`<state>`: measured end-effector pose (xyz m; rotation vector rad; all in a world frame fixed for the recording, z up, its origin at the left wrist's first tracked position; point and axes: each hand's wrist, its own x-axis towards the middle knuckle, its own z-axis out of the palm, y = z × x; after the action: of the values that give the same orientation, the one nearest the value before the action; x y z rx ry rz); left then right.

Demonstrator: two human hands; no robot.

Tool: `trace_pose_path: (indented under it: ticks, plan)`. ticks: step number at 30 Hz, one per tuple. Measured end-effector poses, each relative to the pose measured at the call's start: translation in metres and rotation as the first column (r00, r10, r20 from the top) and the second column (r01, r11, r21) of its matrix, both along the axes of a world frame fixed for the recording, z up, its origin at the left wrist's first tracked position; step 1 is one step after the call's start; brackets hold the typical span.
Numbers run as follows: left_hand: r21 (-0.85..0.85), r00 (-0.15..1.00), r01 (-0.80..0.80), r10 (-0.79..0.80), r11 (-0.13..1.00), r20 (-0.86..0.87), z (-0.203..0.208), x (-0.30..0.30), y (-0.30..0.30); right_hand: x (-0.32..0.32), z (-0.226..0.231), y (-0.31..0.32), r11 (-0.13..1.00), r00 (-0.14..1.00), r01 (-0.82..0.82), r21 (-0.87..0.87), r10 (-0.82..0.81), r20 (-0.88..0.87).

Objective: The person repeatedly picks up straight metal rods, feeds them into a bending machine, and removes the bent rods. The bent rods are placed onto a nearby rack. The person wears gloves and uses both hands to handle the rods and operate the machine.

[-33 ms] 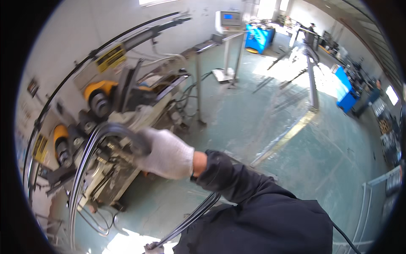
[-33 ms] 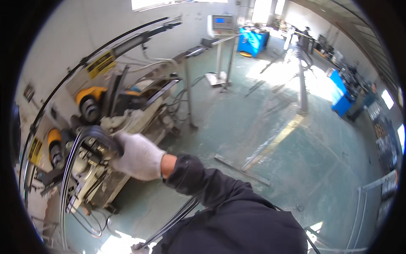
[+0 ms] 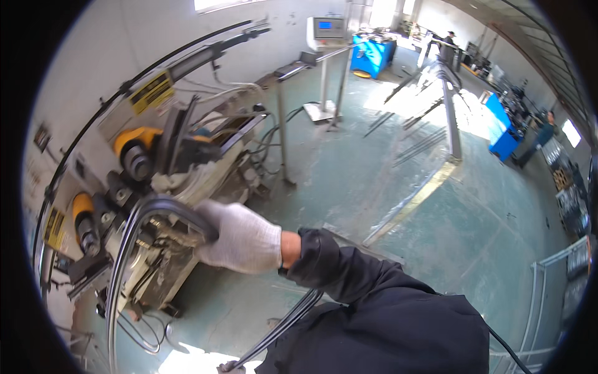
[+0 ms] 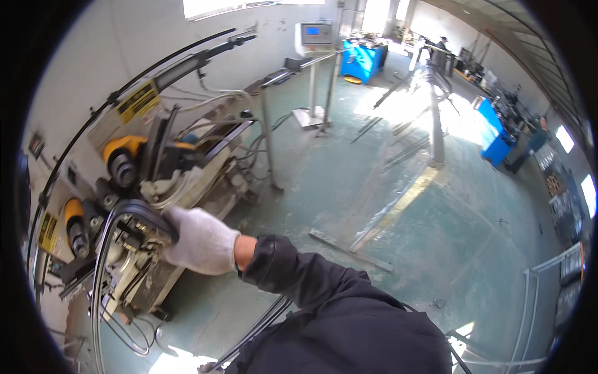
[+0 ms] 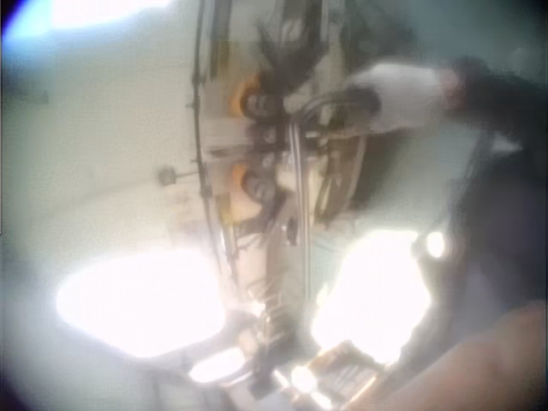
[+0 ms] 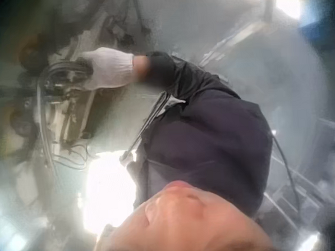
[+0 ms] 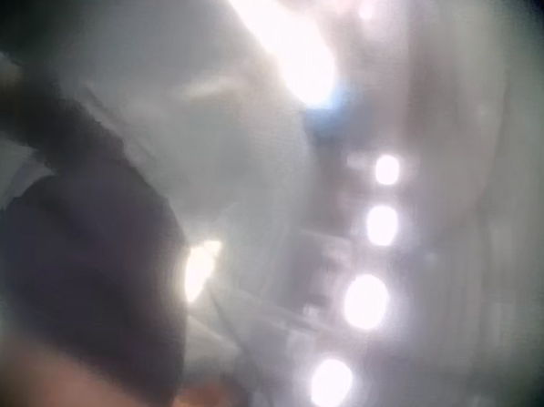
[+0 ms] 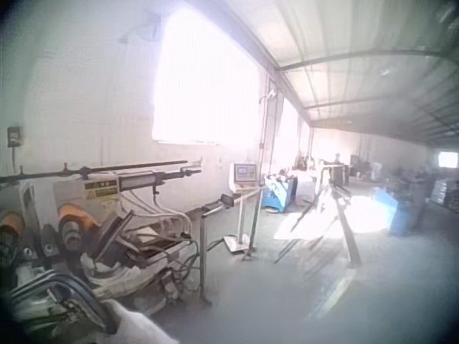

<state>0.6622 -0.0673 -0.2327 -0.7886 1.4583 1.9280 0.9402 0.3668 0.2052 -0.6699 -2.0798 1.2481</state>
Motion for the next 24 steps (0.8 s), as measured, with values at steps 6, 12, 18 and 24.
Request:
trace_pose_path:
  ticks: [6, 12, 18, 24]
  plan:
    - [-0.162, 0.834, 0.551, -0.535, 0.818, 0.134, -0.047, 0.121, 0.053, 0.127, -0.022, 0.010, 0.962, 0.952, 0.209, -0.176, -0.159, 0.260]
    - [-0.067, 0.422, 0.906, -0.893, 0.417, 0.155, -0.042, 0.219, 0.135, 0.240, -0.001, -0.004, 0.932, 0.887, 0.363, 0.008, -0.348, 0.303]
    - [0.053, 0.140, 0.988, -0.986, 0.146, 0.093, -0.038, 0.270, 0.180, 0.292, 0.012, -0.074, 0.885, 0.790, 0.331, 0.327, -0.449, 0.417]
    - [-0.017, 0.292, 0.957, -0.955, 0.291, 0.060, -0.068, 0.229, 0.178, 0.325, 0.026, -0.091, 0.859, 0.554, 0.244, 0.449, -0.504, 0.662]
